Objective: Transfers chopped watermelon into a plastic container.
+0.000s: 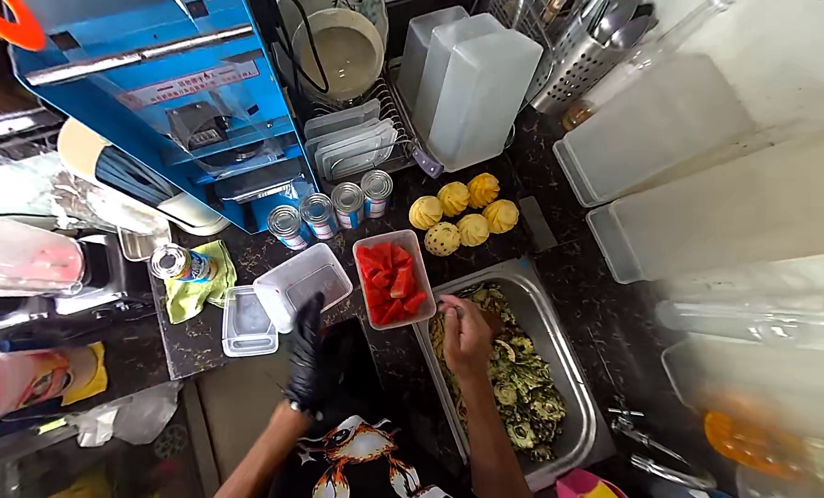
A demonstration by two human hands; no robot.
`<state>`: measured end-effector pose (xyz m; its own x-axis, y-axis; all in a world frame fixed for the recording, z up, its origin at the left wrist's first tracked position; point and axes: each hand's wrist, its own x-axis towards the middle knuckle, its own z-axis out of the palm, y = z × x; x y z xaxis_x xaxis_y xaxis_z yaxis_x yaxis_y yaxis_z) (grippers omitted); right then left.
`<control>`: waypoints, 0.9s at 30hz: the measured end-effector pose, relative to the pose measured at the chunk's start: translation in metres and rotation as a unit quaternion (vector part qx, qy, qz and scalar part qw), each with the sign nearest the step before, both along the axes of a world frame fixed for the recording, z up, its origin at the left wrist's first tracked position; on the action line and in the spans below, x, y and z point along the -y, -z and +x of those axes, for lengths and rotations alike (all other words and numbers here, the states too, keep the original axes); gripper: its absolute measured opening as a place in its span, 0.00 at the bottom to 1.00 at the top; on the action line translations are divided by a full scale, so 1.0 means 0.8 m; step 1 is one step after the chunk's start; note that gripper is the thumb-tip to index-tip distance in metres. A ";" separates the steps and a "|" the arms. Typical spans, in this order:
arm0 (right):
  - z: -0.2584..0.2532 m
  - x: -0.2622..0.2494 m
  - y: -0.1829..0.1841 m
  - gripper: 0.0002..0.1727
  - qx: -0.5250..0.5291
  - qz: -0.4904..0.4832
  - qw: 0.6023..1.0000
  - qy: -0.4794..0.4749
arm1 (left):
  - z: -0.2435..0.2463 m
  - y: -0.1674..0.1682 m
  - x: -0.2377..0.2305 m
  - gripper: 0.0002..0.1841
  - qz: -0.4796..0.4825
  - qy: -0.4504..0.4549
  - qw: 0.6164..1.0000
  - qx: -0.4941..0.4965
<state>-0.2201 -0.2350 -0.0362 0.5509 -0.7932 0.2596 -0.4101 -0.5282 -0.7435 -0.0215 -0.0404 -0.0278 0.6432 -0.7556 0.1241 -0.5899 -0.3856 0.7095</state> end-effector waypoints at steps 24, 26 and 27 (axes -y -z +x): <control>-0.100 0.011 -0.168 0.18 0.119 -0.034 0.992 -0.011 | -0.057 -0.043 0.074 0.38 -0.131 -0.057 0.972 -0.189; -0.089 0.025 -0.190 0.15 0.200 -0.047 0.978 -0.032 | -0.054 -0.047 0.061 0.43 -0.152 -0.027 0.974 -0.168; -0.079 0.028 -0.197 0.14 0.231 -0.030 0.970 -0.063 | -0.052 -0.053 0.050 0.45 -0.156 -0.015 0.972 -0.176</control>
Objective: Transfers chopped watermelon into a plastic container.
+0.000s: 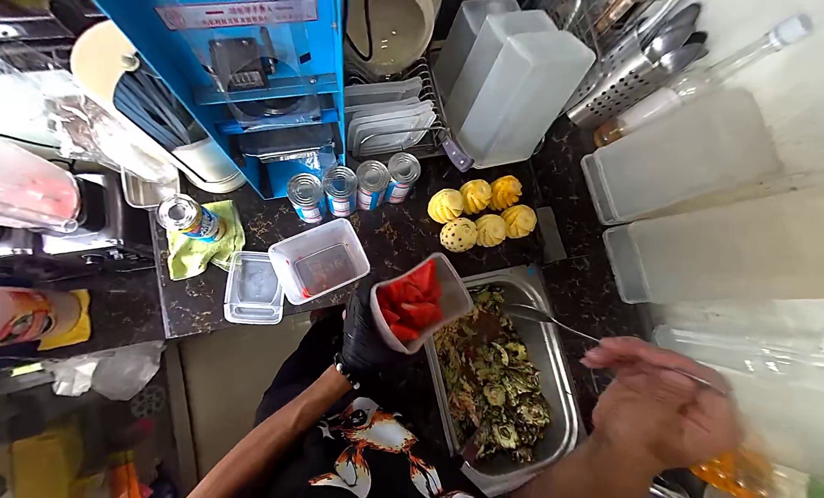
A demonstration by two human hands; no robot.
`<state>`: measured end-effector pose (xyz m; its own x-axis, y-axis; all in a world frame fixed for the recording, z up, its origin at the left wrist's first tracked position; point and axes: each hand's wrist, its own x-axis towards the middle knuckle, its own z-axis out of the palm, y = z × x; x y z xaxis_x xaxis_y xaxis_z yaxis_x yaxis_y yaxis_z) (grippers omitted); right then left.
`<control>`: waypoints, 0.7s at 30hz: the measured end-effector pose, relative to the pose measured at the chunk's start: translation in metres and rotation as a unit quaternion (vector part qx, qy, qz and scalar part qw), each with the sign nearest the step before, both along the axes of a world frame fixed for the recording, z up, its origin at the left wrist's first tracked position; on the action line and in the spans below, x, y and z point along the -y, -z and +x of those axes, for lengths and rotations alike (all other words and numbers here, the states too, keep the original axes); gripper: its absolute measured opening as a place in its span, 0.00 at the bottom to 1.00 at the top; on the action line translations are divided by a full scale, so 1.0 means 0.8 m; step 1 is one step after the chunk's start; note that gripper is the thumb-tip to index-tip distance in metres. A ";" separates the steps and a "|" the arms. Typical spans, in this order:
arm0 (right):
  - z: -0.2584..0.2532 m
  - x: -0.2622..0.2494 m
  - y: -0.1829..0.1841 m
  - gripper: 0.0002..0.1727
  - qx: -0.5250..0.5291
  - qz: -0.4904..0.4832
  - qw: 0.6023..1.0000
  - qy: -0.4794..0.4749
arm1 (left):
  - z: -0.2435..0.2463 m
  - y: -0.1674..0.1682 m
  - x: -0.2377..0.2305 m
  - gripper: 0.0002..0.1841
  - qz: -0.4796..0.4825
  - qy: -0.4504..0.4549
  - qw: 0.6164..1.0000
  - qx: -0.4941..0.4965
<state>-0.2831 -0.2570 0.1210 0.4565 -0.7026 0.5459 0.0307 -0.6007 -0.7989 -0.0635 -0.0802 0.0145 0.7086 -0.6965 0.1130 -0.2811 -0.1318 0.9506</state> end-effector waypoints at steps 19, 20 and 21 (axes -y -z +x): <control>0.329 -0.110 0.135 0.16 0.194 0.208 0.919 -0.275 | 0.177 -0.121 -0.178 0.63 0.205 -0.068 0.898 0.384; 0.339 -0.118 0.148 0.17 0.186 0.215 0.916 -0.282 | 0.184 -0.116 -0.178 0.63 0.208 -0.073 0.903 0.369; 0.347 -0.126 0.159 0.17 0.177 0.224 0.915 -0.285 | 0.188 -0.111 -0.176 0.64 0.209 -0.079 0.906 0.360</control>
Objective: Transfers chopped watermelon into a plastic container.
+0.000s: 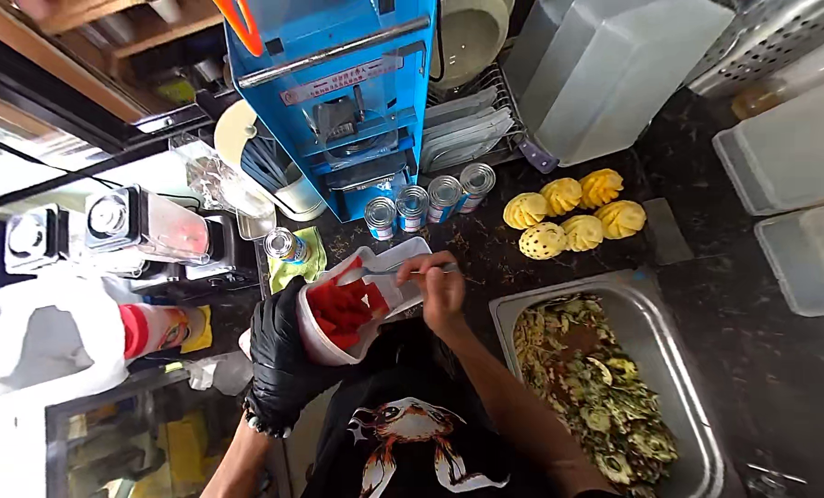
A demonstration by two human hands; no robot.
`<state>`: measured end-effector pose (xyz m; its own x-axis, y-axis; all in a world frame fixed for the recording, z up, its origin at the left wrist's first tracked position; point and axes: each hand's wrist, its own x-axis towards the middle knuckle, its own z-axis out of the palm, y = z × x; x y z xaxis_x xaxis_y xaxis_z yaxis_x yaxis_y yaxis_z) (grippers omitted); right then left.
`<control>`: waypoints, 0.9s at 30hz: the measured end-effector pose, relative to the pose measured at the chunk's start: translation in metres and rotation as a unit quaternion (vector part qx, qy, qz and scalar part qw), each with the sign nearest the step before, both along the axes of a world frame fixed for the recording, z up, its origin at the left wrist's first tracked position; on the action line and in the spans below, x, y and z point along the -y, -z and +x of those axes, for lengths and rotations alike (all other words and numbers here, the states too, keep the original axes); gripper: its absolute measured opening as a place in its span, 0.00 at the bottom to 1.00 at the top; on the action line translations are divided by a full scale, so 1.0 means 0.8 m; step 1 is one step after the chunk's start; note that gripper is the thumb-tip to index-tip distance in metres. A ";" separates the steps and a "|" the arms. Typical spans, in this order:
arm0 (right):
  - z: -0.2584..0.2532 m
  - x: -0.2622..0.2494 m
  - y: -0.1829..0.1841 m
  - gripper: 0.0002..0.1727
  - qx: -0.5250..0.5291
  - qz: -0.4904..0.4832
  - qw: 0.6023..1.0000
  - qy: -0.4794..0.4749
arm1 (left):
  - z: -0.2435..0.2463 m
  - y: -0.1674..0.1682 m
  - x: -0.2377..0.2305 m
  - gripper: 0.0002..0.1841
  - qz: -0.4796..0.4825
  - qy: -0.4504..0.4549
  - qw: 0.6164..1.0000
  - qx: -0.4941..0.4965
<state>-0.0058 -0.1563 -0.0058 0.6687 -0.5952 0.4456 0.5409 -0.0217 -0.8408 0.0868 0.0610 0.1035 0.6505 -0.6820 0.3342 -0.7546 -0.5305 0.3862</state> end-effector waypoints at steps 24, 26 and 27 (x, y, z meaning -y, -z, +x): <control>-0.013 0.049 0.004 0.20 -0.073 0.021 0.997 -0.012 | -0.012 0.022 0.013 0.63 0.113 -0.069 0.991 0.008; 0.004 0.026 0.008 0.21 -0.106 0.030 0.993 -0.031 | -0.012 0.020 0.019 0.62 0.111 -0.063 0.992 0.016; 0.010 0.015 0.014 0.20 -0.130 0.035 0.990 -0.052 | -0.012 0.019 0.023 0.62 0.108 -0.064 0.992 0.019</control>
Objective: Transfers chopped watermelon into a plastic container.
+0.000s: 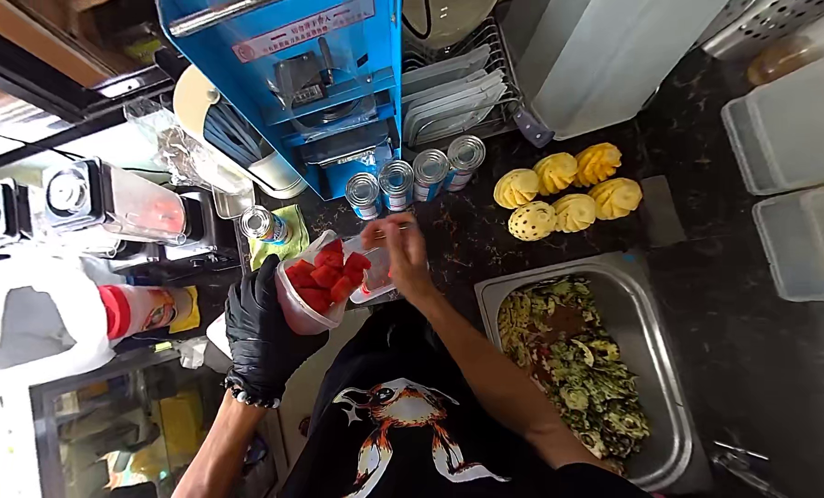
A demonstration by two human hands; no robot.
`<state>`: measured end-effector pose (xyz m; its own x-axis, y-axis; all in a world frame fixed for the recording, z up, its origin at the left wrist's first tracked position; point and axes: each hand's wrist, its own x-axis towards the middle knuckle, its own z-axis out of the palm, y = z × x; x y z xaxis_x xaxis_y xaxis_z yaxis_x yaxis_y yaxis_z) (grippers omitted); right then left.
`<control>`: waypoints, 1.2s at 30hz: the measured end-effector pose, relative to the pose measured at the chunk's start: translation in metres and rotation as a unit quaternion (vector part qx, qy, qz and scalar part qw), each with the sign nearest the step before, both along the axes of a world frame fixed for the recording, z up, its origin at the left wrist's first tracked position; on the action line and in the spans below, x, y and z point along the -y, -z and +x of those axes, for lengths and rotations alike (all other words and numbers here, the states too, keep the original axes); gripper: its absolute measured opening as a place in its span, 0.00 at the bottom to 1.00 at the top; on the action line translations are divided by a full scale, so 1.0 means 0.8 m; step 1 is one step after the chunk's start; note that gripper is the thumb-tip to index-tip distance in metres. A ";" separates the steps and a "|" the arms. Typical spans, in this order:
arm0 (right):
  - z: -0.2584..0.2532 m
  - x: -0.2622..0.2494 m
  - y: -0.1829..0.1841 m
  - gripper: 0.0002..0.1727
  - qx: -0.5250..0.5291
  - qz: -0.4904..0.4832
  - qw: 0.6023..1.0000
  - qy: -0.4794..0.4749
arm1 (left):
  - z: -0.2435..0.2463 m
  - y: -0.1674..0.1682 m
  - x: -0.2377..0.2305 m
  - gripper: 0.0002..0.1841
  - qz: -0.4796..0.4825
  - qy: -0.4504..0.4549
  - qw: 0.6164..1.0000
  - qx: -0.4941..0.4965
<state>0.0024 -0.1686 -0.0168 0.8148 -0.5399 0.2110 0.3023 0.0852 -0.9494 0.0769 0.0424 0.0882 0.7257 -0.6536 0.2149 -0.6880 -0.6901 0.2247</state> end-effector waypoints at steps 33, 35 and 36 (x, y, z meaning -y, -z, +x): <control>0.018 0.017 -0.003 0.19 -0.093 0.049 0.994 -0.030 | -0.005 -0.014 0.006 0.63 0.057 -0.019 0.998 -0.016; 0.012 0.035 -0.002 0.19 -0.075 0.033 0.996 -0.032 | -0.006 -0.013 0.008 0.62 0.054 -0.015 0.998 -0.024; 0.006 0.045 -0.004 0.19 -0.066 0.025 0.997 -0.032 | -0.006 -0.013 0.008 0.63 0.055 -0.014 0.998 -0.027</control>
